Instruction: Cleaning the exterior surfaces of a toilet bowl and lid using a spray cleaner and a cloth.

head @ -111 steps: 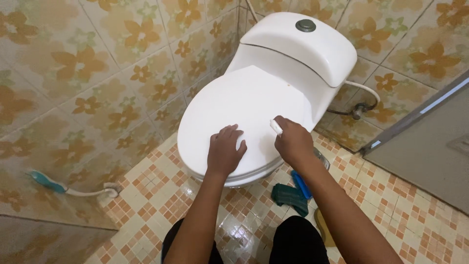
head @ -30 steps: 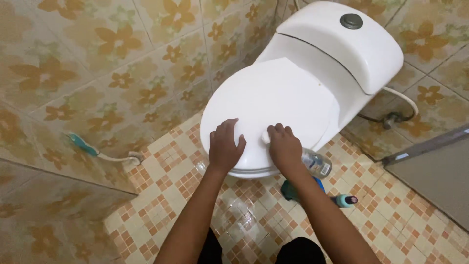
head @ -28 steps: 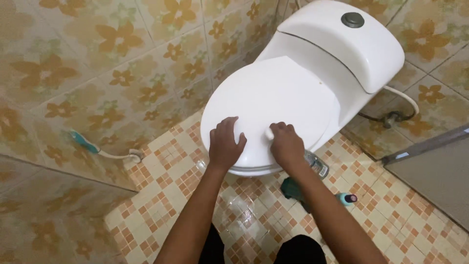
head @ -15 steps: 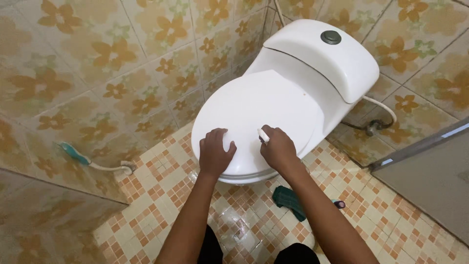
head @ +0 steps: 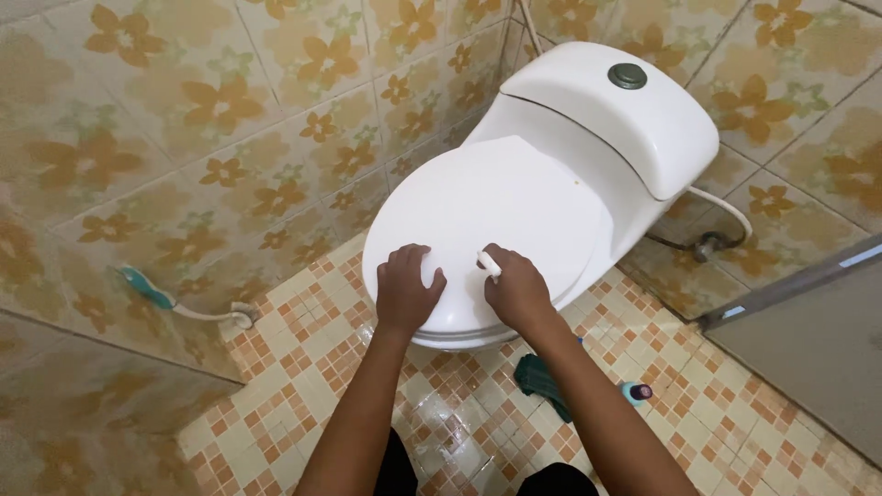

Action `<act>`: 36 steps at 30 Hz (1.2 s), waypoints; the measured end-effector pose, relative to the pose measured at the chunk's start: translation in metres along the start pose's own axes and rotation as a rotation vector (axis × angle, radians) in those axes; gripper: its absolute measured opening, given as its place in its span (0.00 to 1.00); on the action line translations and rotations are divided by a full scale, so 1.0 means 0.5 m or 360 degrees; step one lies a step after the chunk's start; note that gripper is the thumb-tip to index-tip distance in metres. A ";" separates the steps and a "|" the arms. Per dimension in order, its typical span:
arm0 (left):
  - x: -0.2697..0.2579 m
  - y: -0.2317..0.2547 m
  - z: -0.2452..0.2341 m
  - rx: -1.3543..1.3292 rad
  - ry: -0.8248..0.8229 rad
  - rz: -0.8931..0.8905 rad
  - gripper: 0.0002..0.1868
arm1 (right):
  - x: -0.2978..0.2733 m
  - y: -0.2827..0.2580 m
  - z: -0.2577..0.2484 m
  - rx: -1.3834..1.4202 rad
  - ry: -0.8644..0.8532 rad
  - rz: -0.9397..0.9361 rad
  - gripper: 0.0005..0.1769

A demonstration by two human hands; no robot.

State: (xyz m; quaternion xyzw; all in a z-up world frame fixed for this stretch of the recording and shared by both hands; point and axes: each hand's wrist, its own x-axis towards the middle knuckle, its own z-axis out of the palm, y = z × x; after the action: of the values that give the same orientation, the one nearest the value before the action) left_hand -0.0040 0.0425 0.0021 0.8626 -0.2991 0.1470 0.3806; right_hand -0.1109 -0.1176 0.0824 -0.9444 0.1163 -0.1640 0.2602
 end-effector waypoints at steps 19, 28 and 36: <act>0.004 0.003 -0.005 0.0035 -0.0056 -0.0031 0.23 | 0.006 -0.041 -0.019 -0.0107 -0.0360 0.0325 0.06; 0.000 -0.010 0.007 0.0016 -0.0006 0.0029 0.23 | 0.002 -0.013 -0.009 0.0002 -0.0188 0.0136 0.11; 0.005 -0.023 0.016 0.0061 -0.0001 0.0078 0.24 | 0.026 -0.011 -0.007 -0.0094 -0.0375 0.0436 0.13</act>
State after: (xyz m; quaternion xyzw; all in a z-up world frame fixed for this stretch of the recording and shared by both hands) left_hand 0.0056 0.0418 -0.0086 0.8622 -0.3175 0.1617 0.3602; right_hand -0.0993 -0.1186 0.0916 -0.9396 0.2172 -0.0118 0.2642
